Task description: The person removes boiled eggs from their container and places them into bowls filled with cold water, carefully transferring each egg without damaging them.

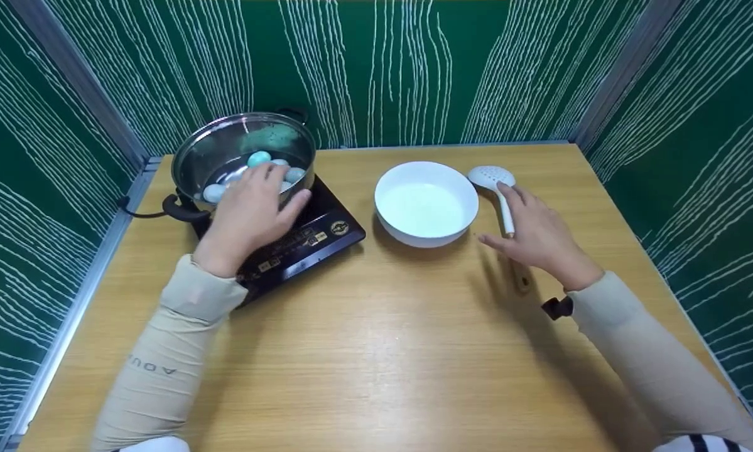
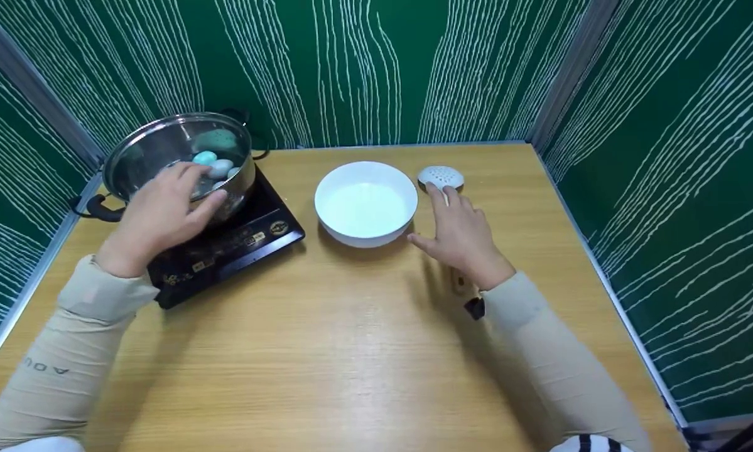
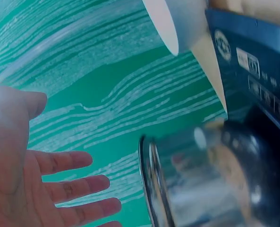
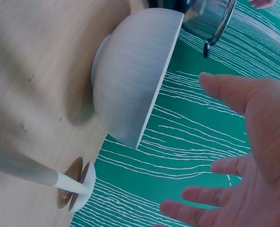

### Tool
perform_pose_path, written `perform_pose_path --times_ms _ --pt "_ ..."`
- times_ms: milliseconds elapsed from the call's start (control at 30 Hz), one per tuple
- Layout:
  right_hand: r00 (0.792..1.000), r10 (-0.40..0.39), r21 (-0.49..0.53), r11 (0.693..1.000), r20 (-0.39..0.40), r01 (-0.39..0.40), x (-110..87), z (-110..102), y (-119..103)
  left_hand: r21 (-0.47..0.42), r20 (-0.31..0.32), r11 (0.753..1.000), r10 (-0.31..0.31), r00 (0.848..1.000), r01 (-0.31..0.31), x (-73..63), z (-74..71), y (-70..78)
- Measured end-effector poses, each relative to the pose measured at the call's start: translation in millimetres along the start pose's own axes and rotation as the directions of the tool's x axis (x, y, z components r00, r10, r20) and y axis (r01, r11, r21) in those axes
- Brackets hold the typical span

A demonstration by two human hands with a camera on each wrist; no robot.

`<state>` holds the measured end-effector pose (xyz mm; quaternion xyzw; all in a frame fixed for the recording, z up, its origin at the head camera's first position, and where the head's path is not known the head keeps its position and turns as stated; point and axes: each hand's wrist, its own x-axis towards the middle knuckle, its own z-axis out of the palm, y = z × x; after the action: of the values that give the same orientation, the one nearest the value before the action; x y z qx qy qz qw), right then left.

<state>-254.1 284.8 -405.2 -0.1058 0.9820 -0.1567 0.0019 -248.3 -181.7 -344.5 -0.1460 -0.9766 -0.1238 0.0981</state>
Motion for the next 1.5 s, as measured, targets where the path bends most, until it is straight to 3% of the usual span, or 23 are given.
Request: perform_pose_path --times_ms 233,433,767,933,1233,1500 --pt "0.999 0.024 0.020 0.999 0.043 -0.025 0.0 -1.3 6.8 0.005 -0.038 0.999 -0.040 0.998 0.040 -3.4 -18.0 -18.8" --pt "0.992 0.065 0.050 0.996 0.109 -0.071 -0.4 -3.5 14.0 -0.023 -0.064 0.991 -0.134 0.989 0.133 -8.7 -31.3 -32.5" --pt "0.981 0.115 0.115 0.984 0.159 -0.134 0.4 -1.2 26.4 -0.102 -0.096 0.953 -0.296 0.950 0.287 -18.8 -40.9 -57.8" --pt "0.971 0.140 0.154 0.973 0.194 -0.171 2.1 2.1 34.6 -0.106 -0.055 0.929 -0.362 0.931 0.355 -20.4 -42.4 -69.1" --pt "0.945 0.227 0.205 0.939 0.234 -0.276 5.4 9.8 47.9 -0.089 -0.032 0.904 -0.421 0.906 0.417 -31.0 -40.1 -88.0" --pt "0.921 0.270 0.230 0.913 0.280 -0.337 7.9 19.7 60.7 -0.073 0.028 0.854 -0.515 0.857 0.516 -41.0 -38.0 -106.6"
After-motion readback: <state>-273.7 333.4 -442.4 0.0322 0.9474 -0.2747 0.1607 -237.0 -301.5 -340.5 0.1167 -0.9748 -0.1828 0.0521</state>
